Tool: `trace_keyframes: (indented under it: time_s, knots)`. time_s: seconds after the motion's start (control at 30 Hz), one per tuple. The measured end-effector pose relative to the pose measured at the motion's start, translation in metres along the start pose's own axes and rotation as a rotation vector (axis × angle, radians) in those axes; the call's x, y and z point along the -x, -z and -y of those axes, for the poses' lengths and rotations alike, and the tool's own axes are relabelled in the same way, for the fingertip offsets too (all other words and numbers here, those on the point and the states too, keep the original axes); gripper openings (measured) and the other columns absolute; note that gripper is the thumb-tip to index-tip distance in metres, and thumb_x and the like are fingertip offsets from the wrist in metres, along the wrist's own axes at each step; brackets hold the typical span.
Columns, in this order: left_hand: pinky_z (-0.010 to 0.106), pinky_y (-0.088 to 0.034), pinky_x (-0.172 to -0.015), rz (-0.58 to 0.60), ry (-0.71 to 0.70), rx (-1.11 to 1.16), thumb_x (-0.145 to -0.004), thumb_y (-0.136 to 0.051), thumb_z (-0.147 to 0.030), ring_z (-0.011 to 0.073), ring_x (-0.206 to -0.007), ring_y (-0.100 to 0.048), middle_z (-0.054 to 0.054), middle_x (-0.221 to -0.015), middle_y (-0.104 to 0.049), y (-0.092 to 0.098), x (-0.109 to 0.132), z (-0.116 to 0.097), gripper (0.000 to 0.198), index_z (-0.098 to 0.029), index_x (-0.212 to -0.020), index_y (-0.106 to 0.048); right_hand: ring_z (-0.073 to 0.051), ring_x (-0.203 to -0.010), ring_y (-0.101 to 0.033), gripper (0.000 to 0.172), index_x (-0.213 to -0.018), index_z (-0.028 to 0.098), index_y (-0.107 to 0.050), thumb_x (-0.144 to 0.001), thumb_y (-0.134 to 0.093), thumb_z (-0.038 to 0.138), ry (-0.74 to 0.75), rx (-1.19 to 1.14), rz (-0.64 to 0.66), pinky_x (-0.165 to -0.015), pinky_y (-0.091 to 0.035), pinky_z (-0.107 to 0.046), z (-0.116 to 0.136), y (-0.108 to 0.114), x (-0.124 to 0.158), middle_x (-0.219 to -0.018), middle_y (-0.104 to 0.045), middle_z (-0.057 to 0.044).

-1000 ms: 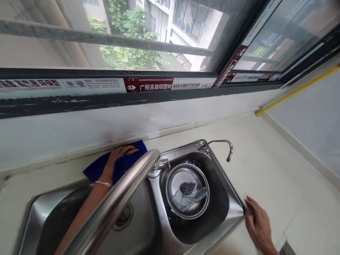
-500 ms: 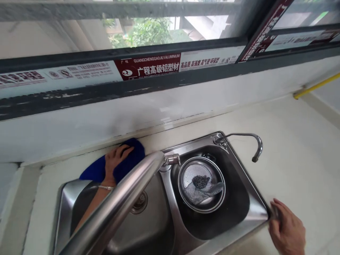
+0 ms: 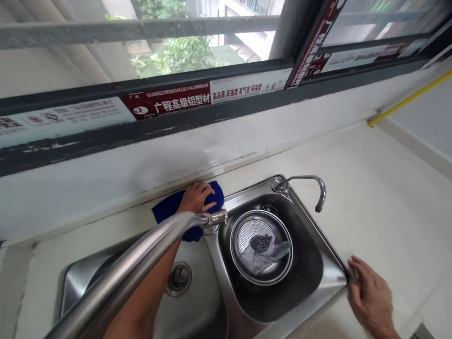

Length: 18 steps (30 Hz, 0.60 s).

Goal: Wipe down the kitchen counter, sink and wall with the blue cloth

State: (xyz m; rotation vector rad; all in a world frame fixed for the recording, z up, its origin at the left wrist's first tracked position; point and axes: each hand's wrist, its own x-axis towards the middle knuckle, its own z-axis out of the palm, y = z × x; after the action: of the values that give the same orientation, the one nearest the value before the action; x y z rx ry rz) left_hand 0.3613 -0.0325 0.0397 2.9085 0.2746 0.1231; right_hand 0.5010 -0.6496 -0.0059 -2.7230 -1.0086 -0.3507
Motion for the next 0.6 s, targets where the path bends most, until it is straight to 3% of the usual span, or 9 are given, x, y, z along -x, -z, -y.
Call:
trace_keyframes:
  time_s: [0.33,0.6]
  knots:
    - [0.041,-0.048,-0.089,-0.051,-0.229,0.034,-0.086,-0.076,-0.042,0.0275,-0.099,-0.06,0.007,-0.108,-0.069,-0.001,-0.063,-0.031,0.032,-0.021,-0.107,-0.064,-0.035,-0.117,-0.068,0.044,-0.133,0.022,-0.057,-0.09,-0.053,0.022,-0.031,-0.072,-0.033,-0.1,-0.054,-0.053,0.009,0.001,-0.003,-0.133,-0.067,-0.015]
    - [0.043,-0.05,-0.089,-0.14,-0.275,0.013,-0.092,-0.067,-0.036,0.0289,-0.103,-0.062,0.009,-0.114,-0.071,-0.007,-0.062,-0.027,0.023,-0.022,-0.11,-0.067,-0.034,-0.121,-0.066,0.045,-0.133,0.024,-0.059,-0.089,-0.053,0.016,-0.048,-0.108,-0.069,-0.102,-0.053,-0.052,0.017,0.007,-0.007,-0.135,-0.067,-0.013]
